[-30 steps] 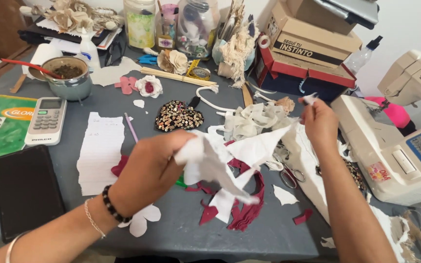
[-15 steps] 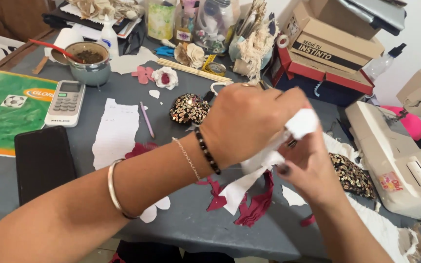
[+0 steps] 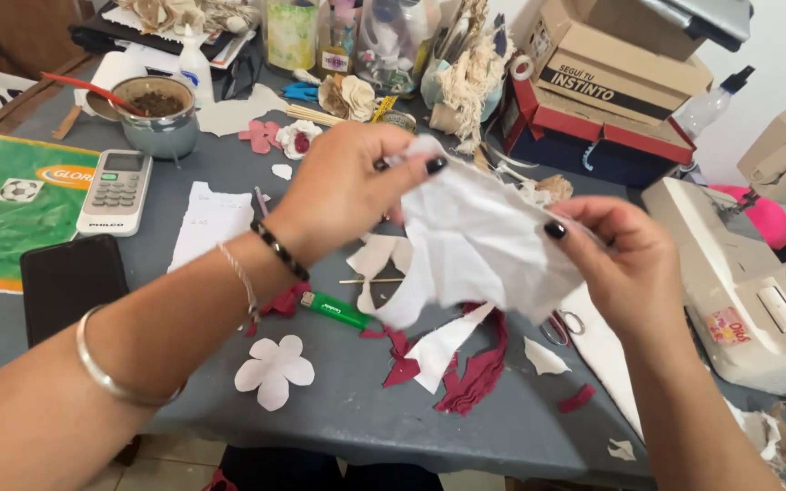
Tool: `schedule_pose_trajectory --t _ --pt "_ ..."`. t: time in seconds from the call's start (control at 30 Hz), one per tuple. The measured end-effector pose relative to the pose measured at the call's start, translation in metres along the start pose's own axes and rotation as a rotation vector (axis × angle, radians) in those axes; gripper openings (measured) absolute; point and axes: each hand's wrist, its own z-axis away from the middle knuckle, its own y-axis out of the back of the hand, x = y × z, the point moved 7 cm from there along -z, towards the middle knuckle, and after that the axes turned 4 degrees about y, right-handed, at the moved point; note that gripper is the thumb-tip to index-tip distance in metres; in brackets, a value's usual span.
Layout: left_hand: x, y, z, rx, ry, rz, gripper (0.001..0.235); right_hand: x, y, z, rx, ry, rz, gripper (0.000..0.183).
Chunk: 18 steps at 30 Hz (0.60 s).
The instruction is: Cutting out flower shapes from fabric using scissors at a workstation.
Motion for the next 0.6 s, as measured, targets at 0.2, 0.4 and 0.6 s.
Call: schedule_pose_trajectory --t 0.2,0.4,0.6 --pt "0.005 0.011 0.051 -0.107 -0.13 -0.095 0.023 -0.016 0.0 0.031 -0.059 0.302 0.307 0.016" --pt "-0.043 -0.026 0.18 -0.326 -0.264 -0.166 0.027 -0.004 -0.065 0.134 -0.492 0.602 0.226 0.022" --pt "-0.078 -0.039 0.223 -0.314 -0.258 -0.343 0.029 -0.009 -0.083 0.168 -0.568 0.645 0.199 0.026"
